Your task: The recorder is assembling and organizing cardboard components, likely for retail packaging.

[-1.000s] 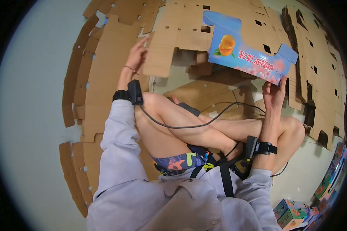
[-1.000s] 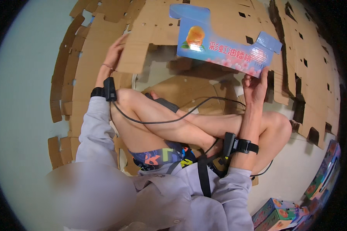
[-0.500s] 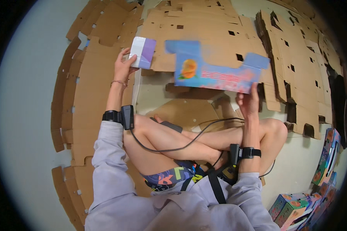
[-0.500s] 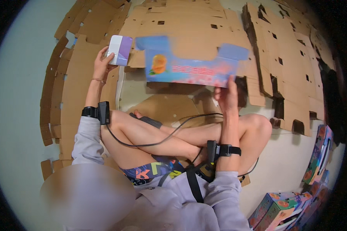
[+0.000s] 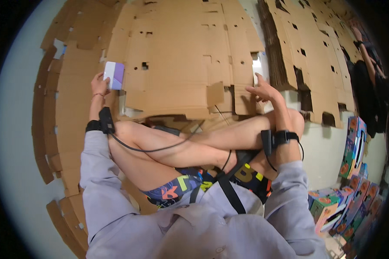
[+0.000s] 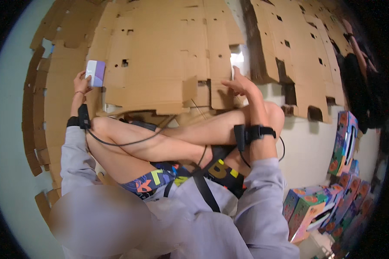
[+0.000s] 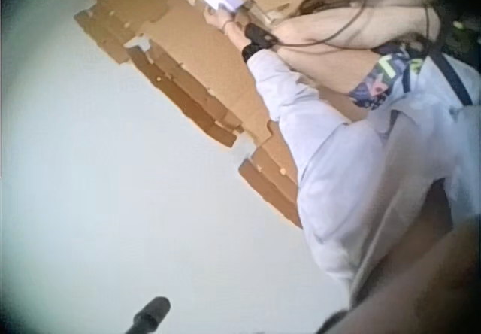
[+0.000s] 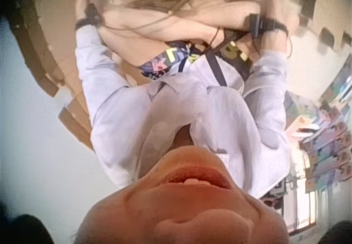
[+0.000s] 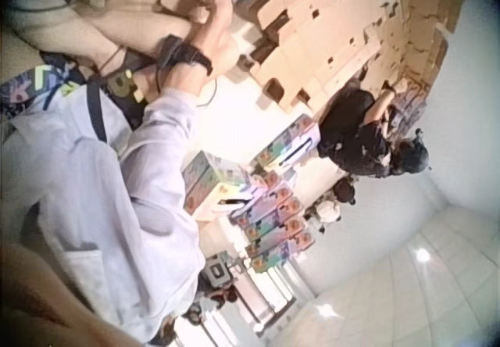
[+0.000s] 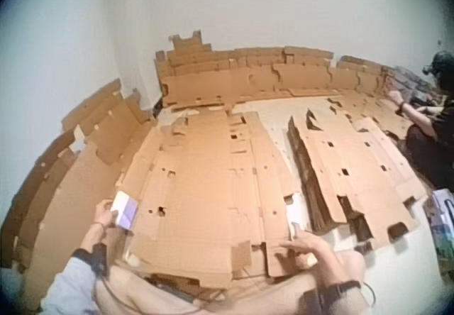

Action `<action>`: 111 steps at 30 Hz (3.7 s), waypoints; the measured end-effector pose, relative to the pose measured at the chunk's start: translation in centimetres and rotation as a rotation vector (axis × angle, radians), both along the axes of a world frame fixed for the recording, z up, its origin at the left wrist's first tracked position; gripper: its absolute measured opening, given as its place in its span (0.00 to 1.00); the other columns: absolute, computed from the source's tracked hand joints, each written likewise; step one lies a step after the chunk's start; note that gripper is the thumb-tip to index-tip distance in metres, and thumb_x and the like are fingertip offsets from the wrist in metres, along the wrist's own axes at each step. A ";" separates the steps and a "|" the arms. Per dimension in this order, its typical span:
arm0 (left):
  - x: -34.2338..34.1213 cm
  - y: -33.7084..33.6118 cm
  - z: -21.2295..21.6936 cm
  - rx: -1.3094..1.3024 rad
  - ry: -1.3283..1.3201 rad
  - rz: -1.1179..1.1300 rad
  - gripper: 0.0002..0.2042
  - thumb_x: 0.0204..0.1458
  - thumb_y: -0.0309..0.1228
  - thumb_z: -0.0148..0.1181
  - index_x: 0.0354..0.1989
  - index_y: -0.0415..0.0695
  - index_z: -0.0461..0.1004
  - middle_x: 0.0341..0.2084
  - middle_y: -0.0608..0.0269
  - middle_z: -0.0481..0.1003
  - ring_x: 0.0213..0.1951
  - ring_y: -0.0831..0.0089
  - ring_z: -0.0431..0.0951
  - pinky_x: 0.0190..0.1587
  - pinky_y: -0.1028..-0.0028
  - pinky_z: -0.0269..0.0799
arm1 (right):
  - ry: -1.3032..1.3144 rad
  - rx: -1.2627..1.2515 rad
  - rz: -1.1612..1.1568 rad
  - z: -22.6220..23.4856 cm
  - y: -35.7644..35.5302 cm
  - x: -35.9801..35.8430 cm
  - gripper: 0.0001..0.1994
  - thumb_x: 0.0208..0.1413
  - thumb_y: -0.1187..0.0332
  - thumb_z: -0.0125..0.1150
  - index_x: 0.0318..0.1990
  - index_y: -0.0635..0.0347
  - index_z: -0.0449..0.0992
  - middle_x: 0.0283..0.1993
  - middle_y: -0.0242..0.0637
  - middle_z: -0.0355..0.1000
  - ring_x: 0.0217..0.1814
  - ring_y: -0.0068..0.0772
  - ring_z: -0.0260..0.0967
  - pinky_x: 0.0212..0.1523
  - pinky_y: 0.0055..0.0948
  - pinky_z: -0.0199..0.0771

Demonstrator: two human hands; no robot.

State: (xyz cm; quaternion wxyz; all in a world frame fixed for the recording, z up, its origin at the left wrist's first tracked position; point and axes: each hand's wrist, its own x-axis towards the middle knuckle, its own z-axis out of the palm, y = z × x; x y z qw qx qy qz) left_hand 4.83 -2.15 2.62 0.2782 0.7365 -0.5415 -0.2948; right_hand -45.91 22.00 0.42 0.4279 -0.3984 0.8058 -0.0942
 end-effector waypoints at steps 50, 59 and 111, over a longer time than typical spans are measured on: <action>-13.5 1.8 -4.3 0.069 -0.591 -0.641 0.39 0.44 0.40 0.50 0.64 0.43 0.39 0.34 0.38 0.73 0.37 0.49 0.75 0.40 0.57 0.70 | 0.413 -0.873 0.281 -4.8 -6.1 1.8 0.37 0.37 0.85 0.46 0.61 0.75 0.43 0.57 0.69 0.49 0.60 0.63 0.49 0.62 0.42 0.50; -17.5 4.5 -8.5 0.054 -0.955 -0.485 0.35 0.54 0.54 0.39 0.66 0.52 0.40 0.37 0.45 0.73 0.36 0.55 0.77 0.33 0.59 0.71 | 0.827 -0.480 0.371 -5.5 -7.1 6.9 0.39 0.51 0.55 0.53 0.62 0.73 0.43 0.58 0.73 0.44 0.57 0.67 0.53 0.46 0.49 0.68; -3.9 -3.8 -3.8 -0.431 -0.226 -0.067 0.20 0.43 0.26 0.48 0.48 0.47 0.70 0.36 0.54 0.75 0.39 0.56 0.75 0.42 0.66 0.70 | 0.774 -0.652 0.128 7.4 -2.7 -9.6 0.24 0.43 0.64 0.59 0.50 0.64 0.67 0.41 0.51 0.71 0.46 0.49 0.68 0.46 0.39 0.68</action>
